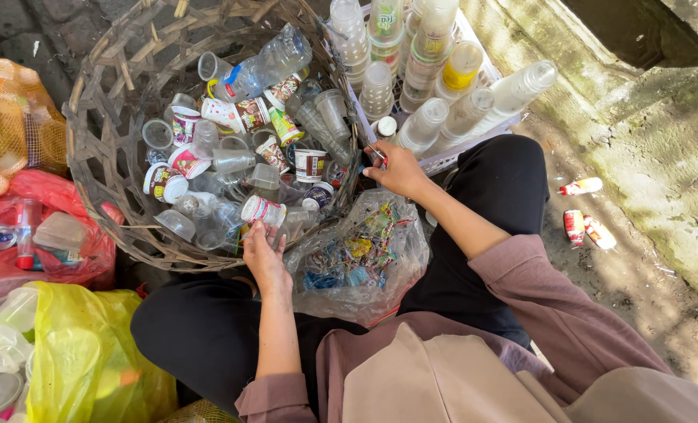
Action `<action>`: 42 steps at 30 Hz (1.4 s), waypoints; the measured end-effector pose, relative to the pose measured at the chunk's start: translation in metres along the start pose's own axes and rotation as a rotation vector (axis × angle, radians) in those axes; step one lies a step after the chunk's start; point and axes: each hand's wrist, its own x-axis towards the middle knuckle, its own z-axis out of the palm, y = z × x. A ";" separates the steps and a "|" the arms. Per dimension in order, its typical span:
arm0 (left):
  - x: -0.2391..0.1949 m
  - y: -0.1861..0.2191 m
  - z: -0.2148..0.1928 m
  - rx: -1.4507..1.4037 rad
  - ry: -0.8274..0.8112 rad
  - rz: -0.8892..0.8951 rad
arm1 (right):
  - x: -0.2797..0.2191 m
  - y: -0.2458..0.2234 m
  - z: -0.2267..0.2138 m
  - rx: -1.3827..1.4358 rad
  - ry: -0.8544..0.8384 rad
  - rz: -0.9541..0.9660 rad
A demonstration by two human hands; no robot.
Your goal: The person sits on the ground and cleans the inside of small plastic cups using a red-handled tool. They pick up cups from a woven basket, scrape the interior, and place the cleaned cups into a white crate.
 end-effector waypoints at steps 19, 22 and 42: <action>0.006 -0.002 -0.004 -0.008 0.012 0.004 | -0.004 -0.002 -0.005 -0.012 -0.017 -0.012; 0.004 0.001 -0.002 -0.011 0.011 0.003 | -0.005 -0.002 -0.004 -0.004 -0.008 -0.013; 0.139 0.017 -0.034 -0.353 0.387 0.077 | -0.007 -0.002 -0.012 -0.013 -0.133 -0.036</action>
